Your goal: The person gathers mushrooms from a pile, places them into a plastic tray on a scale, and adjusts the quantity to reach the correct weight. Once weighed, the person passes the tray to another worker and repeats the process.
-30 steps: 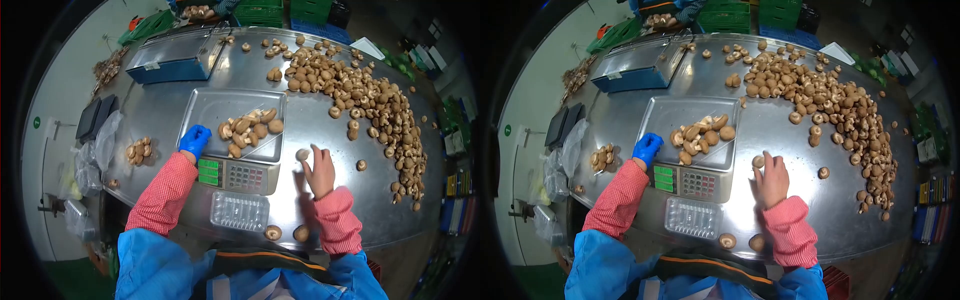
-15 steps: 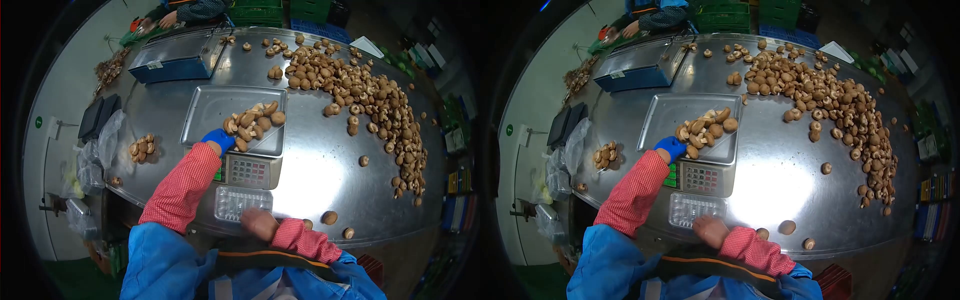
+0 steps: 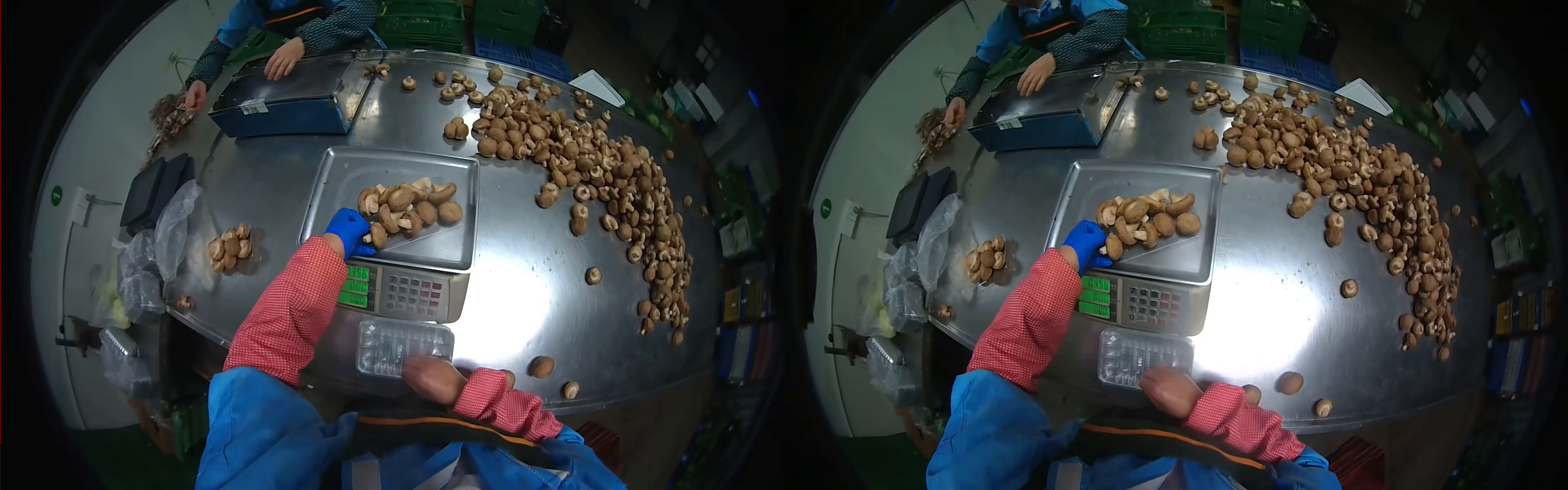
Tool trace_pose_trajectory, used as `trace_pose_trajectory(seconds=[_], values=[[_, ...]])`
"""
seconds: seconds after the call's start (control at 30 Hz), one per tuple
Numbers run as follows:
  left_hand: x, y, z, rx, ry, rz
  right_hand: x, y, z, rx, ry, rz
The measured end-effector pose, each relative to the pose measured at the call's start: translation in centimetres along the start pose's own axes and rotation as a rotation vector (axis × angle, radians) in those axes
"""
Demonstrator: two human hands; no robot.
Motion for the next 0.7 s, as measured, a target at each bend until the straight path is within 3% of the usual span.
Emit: trace_pose_trajectory(seconds=[0.43,0.6,0.7], values=[[5.3,3.5,-3.6,-0.118,-0.504,0.351,1.5,0.8,1.0,-0.003,-0.005,0.001],[8.2,7.4,-7.5,-0.249,-0.594,0.403,4.3,1.4,2.3,-0.022,0.075,-0.058],[9.2,9.8,-10.4,-0.393,-0.671,0.299,4.7,1.6,2.3,-0.064,0.106,-0.043]])
Point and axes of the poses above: each hand's wrist, its own y-axis towards the middle knuckle, its own x-axis out of the back of the hand, z = x × y, the point moved 1 cm from there along y, towards the middle knuckle, and after that the axes turned 1 degree about -y, right-handed, at the moved point
